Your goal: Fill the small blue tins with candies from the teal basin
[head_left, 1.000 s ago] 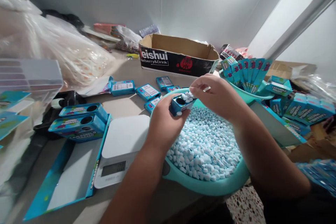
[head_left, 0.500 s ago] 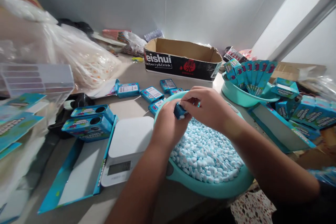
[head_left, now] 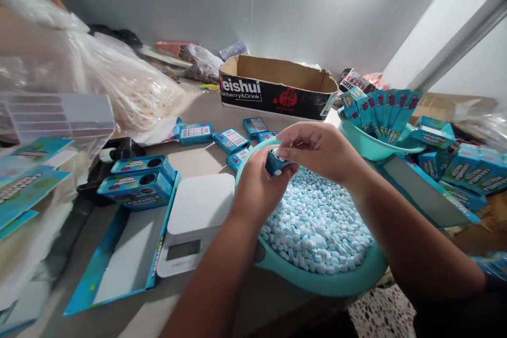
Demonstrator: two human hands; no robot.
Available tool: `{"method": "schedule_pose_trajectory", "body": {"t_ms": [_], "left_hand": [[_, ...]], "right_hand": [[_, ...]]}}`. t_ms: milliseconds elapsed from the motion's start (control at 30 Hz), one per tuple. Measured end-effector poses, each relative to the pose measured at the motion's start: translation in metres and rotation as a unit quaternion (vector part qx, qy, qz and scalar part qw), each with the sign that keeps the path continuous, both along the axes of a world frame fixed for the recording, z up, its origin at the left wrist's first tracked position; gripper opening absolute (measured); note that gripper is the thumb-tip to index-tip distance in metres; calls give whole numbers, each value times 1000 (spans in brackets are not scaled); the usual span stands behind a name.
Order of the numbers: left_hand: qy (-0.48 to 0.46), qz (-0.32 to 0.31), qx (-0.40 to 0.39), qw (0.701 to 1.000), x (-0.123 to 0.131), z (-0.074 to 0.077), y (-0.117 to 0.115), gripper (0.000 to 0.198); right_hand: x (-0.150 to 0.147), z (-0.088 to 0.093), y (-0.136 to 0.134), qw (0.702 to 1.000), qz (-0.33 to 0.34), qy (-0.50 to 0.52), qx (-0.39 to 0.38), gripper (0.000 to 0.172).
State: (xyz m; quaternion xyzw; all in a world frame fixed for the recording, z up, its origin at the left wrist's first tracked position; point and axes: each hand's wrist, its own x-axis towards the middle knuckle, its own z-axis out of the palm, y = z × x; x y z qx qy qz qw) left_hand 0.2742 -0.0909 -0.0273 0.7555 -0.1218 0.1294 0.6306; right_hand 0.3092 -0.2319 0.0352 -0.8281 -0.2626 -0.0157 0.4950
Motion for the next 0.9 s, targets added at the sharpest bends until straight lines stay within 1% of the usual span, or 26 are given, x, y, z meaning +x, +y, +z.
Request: {"method": "schedule_pose_trajectory", "body": {"t_ms": [67, 200, 333, 400, 433, 500, 567, 633, 700, 767, 900], "left_hand": [[3, 3, 10, 1000, -1, 0, 1, 29], [8, 9, 20, 1000, -2, 3, 2, 30], [3, 22, 24, 999, -3, 4, 2, 28], [0, 32, 42, 999, -2, 4, 2, 28], [-2, 37, 52, 998, -2, 4, 1, 27], [-5, 41, 60, 997, -2, 4, 1, 23], [0, 30, 51, 998, -2, 5, 1, 23], [15, 25, 41, 999, -3, 6, 2, 25], [26, 27, 36, 999, -4, 7, 2, 28], [28, 22, 30, 999, -5, 8, 3, 26], [27, 14, 36, 999, -5, 9, 3, 24]], "right_hand": [[1, 1, -2, 1000, 8, 2, -6, 22], [3, -1, -2, 999, 7, -31, -17, 14], [3, -2, 0, 999, 24, -16, 30, 17], [1, 0, 0, 998, 36, -26, 35, 19], [0, 1, 0, 998, 46, -50, 17, 18], [-1, 3, -2, 989, 68, -122, -46, 20], [-2, 5, -4, 974, 83, -184, -100, 30], [-2, 5, -6, 966, 79, -220, -113, 38], [-2, 4, -8, 962, 70, -242, -108, 40], [-2, 3, -8, 958, 58, -255, -119, 41], [-4, 4, -5, 949, -1, -276, -155, 42]]}}
